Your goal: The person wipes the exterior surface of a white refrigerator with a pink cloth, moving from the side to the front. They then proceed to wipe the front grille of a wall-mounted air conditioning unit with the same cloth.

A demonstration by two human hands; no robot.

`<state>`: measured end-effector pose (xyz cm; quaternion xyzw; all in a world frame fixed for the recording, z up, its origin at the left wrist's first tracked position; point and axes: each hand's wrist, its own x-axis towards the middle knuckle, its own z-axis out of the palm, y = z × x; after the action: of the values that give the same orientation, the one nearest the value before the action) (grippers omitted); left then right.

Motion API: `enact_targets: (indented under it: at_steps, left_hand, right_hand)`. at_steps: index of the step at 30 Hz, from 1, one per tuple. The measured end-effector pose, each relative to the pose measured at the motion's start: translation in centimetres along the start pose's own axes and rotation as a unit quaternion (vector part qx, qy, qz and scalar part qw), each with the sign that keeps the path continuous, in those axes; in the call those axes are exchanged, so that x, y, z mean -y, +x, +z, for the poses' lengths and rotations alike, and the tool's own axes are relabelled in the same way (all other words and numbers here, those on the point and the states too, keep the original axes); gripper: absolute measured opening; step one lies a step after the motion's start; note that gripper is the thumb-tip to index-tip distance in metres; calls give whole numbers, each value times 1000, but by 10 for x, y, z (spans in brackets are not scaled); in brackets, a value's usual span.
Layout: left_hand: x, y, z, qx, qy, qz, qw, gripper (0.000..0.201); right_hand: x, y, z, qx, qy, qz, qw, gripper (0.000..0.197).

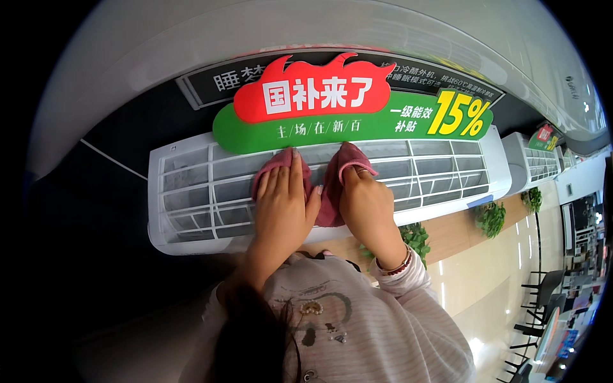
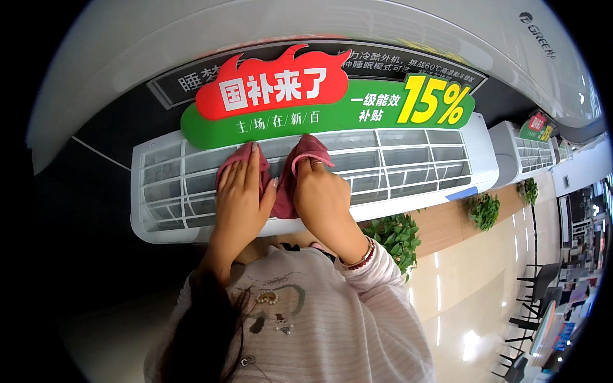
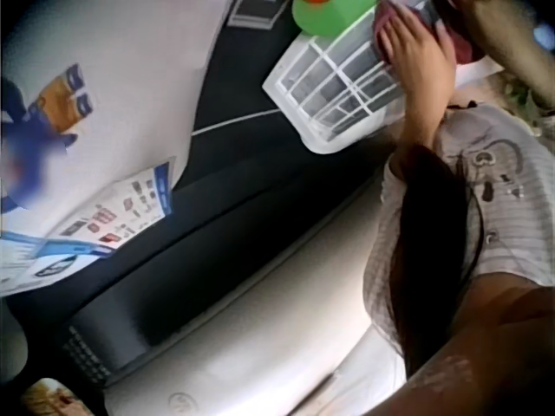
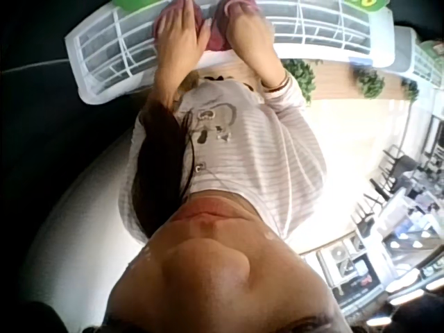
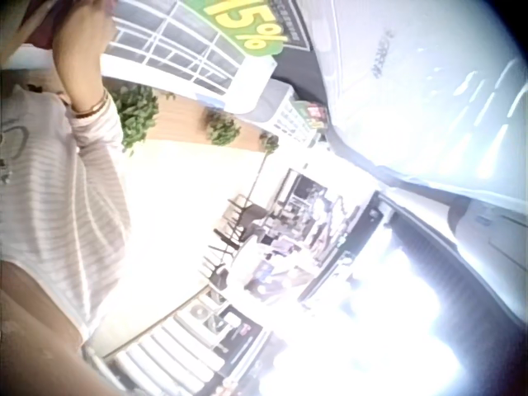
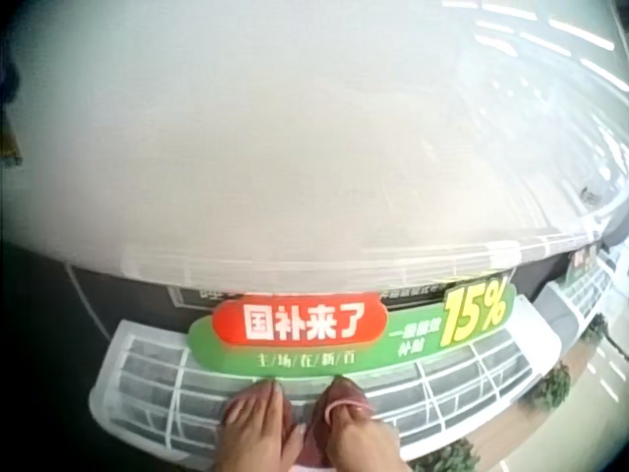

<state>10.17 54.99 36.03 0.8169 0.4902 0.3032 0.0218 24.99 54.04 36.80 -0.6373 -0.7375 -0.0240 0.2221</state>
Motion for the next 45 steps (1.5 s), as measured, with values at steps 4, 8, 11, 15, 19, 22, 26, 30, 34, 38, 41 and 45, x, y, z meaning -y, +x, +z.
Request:
enact_targets:
  at_steps: [4,8,11,15,19,22,26,30,34,38,41,45]
  left_hand:
    - [2,2,4,-25,2,6,1000,55]
    - [2,-4,4,-30,-14,0,999,53]
    - [3,-11,2,-29,-26,2,999,52]
    - [7,-22,-5,-27,-12,32,999,52]
    - [8,-34,-12,-17,-3,50,999,52]
    - [7,-41,-19,-23,-51,49,997,51]
    - [6,-46,-22,-10,-59,37,998,53]
    - [-1,-39,-16,5,-19,17,1000,57]
    - [-3,-32,-11,3,3,7,1000,59]
    - [-3,-28,-8,-4,12,4,1000,59]
    - [0,-30,-6,-17,13,11,1000,58]
    - [4,-32,-8,-16,-15,25,999,54]
  right_hand:
    - [-4,-3,2,-5,-3,7,1000,12]
    - [-5,-14,-2,0,5,8,1000,12]
    - [-4,-27,-8,8,12,5,1000,13]
    - [-5,-46,-12,15,21,-1,1000,14]
    - [-7,-63,-21,15,61,-15,998,17]
    - [-13,-73,-26,36,99,-15,994,19]
    - [-15,-70,-19,7,105,-28,994,19]
    - [-10,-56,-5,-21,82,-13,996,19]
    - [-3,-42,-4,-25,37,-14,999,17]
    - [-2,-37,-1,-32,16,-7,999,14]
    - [-1,-39,1,-40,2,-3,999,13]
    - [5,-43,3,-47,-1,-10,999,13]
